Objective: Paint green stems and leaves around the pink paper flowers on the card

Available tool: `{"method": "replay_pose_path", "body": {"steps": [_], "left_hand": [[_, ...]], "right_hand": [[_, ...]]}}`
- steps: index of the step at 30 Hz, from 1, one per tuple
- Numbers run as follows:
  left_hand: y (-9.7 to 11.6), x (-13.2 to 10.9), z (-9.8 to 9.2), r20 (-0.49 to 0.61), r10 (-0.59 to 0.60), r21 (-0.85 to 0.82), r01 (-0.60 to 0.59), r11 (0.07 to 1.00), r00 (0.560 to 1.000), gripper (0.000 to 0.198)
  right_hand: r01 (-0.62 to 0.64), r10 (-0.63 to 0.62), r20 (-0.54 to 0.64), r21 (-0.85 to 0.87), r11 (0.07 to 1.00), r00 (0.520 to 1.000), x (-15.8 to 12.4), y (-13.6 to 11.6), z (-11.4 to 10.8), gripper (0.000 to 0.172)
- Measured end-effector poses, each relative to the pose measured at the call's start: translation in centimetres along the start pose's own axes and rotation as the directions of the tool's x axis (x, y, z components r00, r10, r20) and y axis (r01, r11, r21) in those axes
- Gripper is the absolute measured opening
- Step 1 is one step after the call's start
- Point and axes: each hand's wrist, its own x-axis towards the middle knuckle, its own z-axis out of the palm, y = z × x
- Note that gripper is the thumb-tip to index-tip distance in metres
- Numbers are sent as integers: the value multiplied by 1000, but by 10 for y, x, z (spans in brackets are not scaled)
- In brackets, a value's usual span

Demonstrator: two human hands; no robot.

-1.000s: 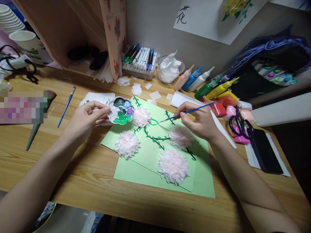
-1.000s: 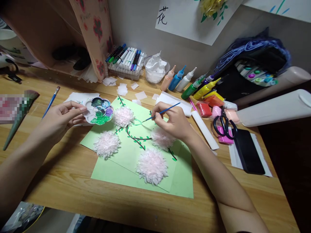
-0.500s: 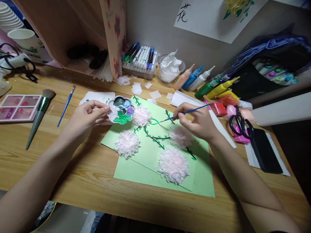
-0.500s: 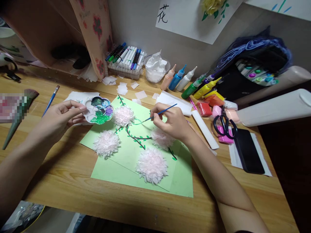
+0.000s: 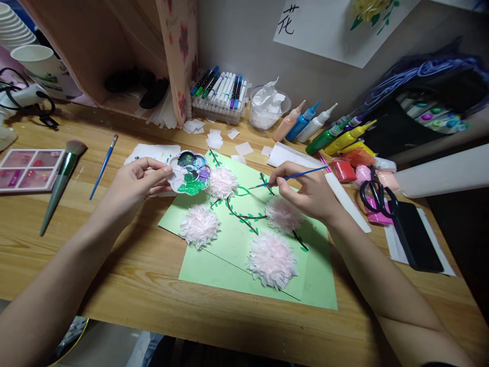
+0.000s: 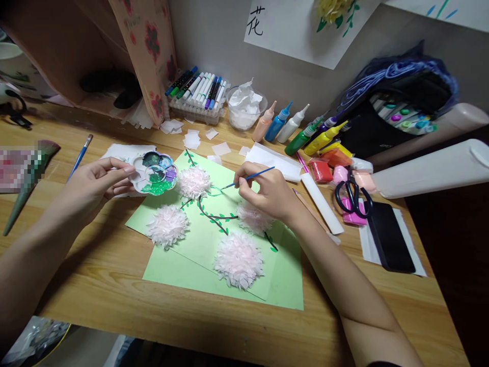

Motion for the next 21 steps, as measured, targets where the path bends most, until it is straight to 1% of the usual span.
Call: {"method": "replay_pose_path", "body": {"steps": [4, 10, 15, 17, 21], "left_hand": [[0, 0, 0, -5, 3, 5, -3, 1000, 1000, 17], [0, 0, 1, 2, 10, -12, -10, 1000, 1000, 22], [0, 0, 0, 4, 1, -14, -1, 1000, 1000, 25], [-2, 0, -1, 7, 5, -17, -5, 1000, 1000, 24], [-5, -1, -1, 25, 3, -13, -2, 1000, 1000, 26]], "right_hand": [[19, -18, 37, -8, 1000, 999, -1, 2, 0, 12], [-2, 2, -25, 12, 1000, 1000, 0, -1, -1, 14], [14, -14, 45, 2, 1000, 999, 0, 1, 0, 12], [20, -20, 1, 26, 999, 1000, -1, 0, -2, 12], [37, -7, -197, 146, 989, 980, -3, -13, -5, 12]]}}
